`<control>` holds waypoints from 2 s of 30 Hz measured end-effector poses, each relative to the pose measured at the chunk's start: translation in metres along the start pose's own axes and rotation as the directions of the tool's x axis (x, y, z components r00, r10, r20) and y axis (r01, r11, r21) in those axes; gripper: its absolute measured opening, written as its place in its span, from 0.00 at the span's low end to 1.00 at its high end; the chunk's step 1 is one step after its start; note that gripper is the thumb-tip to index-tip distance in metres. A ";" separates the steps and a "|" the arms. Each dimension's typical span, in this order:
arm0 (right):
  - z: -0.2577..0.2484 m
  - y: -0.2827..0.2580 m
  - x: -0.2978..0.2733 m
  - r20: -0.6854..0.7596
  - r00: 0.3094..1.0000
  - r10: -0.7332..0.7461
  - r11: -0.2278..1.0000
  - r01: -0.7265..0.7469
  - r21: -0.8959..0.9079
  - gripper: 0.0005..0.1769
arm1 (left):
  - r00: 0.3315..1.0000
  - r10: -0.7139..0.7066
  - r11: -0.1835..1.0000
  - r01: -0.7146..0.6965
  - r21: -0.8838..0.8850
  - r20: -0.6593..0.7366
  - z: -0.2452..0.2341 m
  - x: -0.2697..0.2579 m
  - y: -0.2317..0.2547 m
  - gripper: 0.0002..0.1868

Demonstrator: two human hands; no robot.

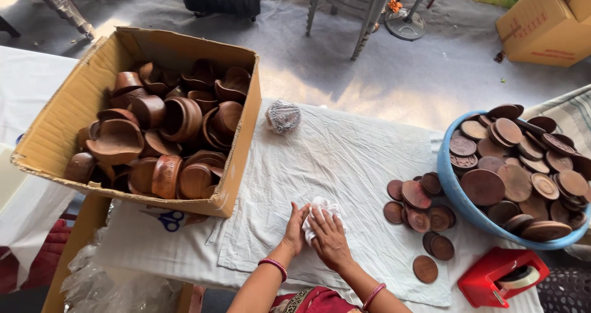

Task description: The person cleans wooden discs with a cloth and packs them into plastic bags by hand at a table.

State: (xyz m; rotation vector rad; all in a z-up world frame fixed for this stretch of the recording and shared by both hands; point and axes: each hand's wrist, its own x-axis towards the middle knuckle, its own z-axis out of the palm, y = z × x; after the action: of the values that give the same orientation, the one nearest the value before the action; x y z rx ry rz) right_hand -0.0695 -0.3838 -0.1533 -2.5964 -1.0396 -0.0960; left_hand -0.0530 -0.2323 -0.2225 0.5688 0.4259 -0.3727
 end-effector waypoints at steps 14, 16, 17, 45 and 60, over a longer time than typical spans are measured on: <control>0.034 0.041 -0.001 -0.169 0.940 0.295 0.955 -0.289 0.060 0.31 | 0.305 0.801 -0.564 0.092 0.821 0.516 0.093 -0.136 0.284 0.49; 0.046 0.038 -0.003 -0.211 0.912 0.351 0.935 -0.354 0.025 0.32 | 0.459 0.806 -0.510 0.221 0.831 0.373 0.058 -0.117 0.313 0.50; 0.045 0.038 -0.001 -0.209 0.917 0.339 0.940 -0.341 0.024 0.32 | 0.450 0.814 -0.503 0.229 0.833 0.367 0.049 -0.111 0.320 0.50; -0.007 0.024 0.048 -0.361 0.821 0.441 0.848 -0.251 0.466 0.30 | 0.963 0.137 0.989 -0.146 -0.023 -0.234 0.041 0.037 0.024 0.18; 0.016 0.028 0.043 -0.221 0.827 0.516 0.812 -0.391 0.433 0.28 | 0.981 0.132 0.991 -0.132 0.012 -0.145 -0.008 0.064 0.016 0.20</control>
State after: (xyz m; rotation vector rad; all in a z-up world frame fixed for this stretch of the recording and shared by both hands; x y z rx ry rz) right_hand -0.0206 -0.3692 -0.1679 -2.2950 -0.2521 -0.1865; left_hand 0.0062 -0.2290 -0.2521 0.6257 0.5248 -0.2050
